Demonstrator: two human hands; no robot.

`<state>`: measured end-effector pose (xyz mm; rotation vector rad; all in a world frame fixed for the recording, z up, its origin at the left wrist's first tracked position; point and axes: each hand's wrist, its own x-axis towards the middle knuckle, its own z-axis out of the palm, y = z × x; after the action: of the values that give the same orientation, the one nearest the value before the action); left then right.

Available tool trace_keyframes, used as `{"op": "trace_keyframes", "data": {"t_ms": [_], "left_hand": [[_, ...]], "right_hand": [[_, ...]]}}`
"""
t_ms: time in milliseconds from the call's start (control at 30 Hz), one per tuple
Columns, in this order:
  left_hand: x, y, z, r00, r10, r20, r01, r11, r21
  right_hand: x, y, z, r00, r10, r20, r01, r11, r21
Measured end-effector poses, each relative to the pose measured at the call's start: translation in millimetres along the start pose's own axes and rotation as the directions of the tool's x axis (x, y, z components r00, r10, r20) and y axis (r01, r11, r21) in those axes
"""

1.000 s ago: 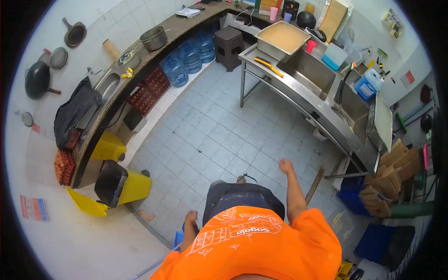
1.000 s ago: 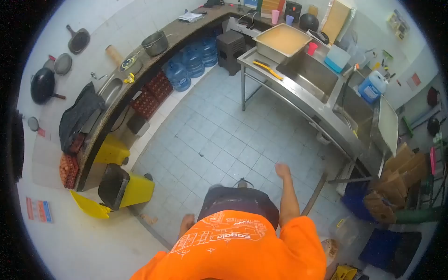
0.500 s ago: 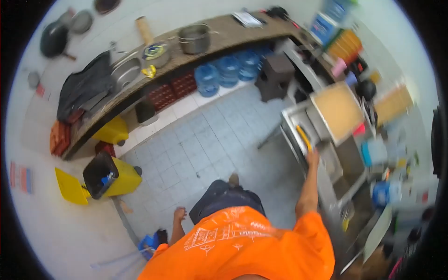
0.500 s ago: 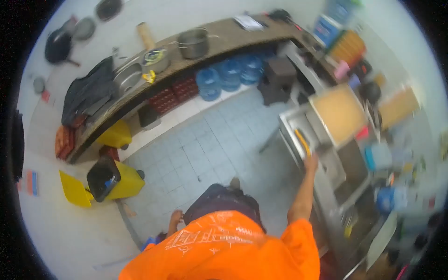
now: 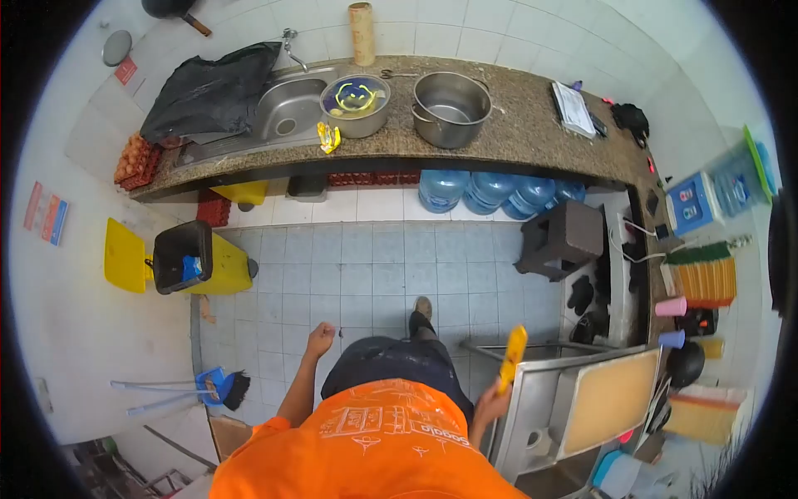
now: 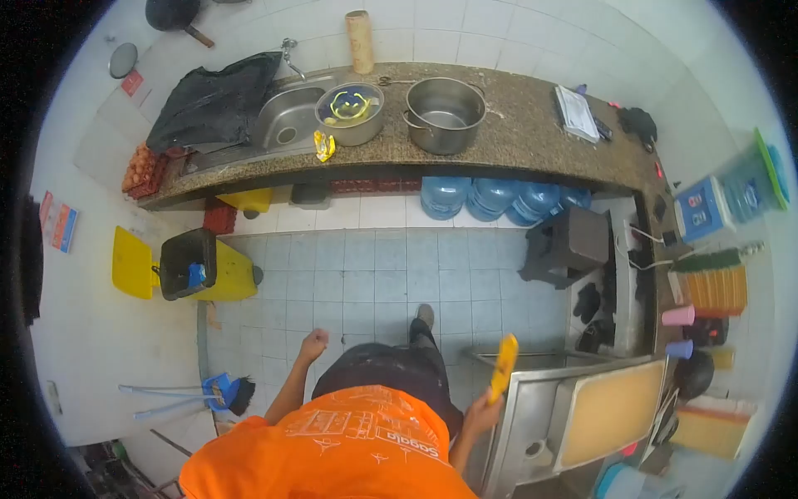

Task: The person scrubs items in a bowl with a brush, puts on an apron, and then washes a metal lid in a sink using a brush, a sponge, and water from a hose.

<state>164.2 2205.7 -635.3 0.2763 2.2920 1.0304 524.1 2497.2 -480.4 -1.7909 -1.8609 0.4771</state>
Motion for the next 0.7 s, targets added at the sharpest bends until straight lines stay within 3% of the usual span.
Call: {"op": "trace_keyframes", "data": {"t_ms": [33,67,100,133,167,200,233,267,300,367,467,500,567,600,667,700], "left_hand": [[4,-26,9,0.999,-0.035,0.038,0.026,0.976,0.217],[10,-36,15,0.995,-0.072,0.067,0.037,0.905,0.423],[11,-20,15,0.996,-0.07,0.05,0.044,0.909,0.415],[7,-9,13,0.985,-0.159,0.061,0.135,0.949,0.283],[0,1,9,0.964,-0.251,0.088,0.236,0.96,0.149],[-3,3,7,0.959,-0.271,0.079,0.259,0.956,0.142],[-2,8,6,0.943,-0.333,-0.016,0.33,0.94,-0.088],[1,15,7,0.909,-0.406,-0.096,0.358,0.877,-0.321],[6,21,9,0.904,-0.416,-0.101,0.364,0.87,-0.334],[11,19,12,0.828,-0.53,-0.183,0.375,0.766,-0.522],[27,-33,24,0.872,-0.469,-0.141,0.375,0.823,-0.426],[34,-60,27,0.951,-0.254,-0.174,0.226,0.96,-0.165],[46,-61,14,0.901,-0.361,-0.24,0.354,0.932,-0.074],[53,-72,5,0.904,-0.358,-0.235,0.35,0.934,-0.077],[68,-105,5,0.804,-0.565,-0.187,0.42,0.761,-0.494],[78,-126,-3,0.803,-0.568,-0.178,0.424,0.755,-0.5]], "right_hand": [[32,-36,14,0.993,-0.04,0.112,0.038,0.999,0.025],[66,-53,45,0.976,-0.209,0.053,0.202,0.972,0.119],[103,-97,56,0.947,-0.278,0.163,0.252,0.953,0.166],[139,-142,66,0.867,-0.275,0.415,0.211,0.958,0.192],[170,-176,92,0.785,-0.467,0.406,0.387,0.883,0.268],[193,-221,108,0.688,-0.603,0.404,0.484,0.796,0.364],[213,-270,121,0.608,-0.632,0.48,0.527,0.774,0.351],[228,-312,142,0.528,-0.742,0.413,0.576,0.67,0.468],[239,-362,156,0.482,-0.782,0.395,0.567,0.623,0.54],[260,-440,214,0.346,-0.926,0.15,0.71,0.363,0.604],[263,-556,263,0.244,-0.892,0.38,0.806,0.405,0.432],[259,-587,278,0.226,-0.865,0.448,0.84,0.405,0.359],[254,-630,313,0.237,-0.829,0.507,0.839,0.438,0.324],[250,-645,330,0.24,-0.79,0.563,0.843,0.457,0.282],[247,-661,365,0.257,-0.757,0.6,0.871,0.451,0.195],[246,-667,378,0.282,-0.722,0.632,0.885,0.45,0.119]]}}
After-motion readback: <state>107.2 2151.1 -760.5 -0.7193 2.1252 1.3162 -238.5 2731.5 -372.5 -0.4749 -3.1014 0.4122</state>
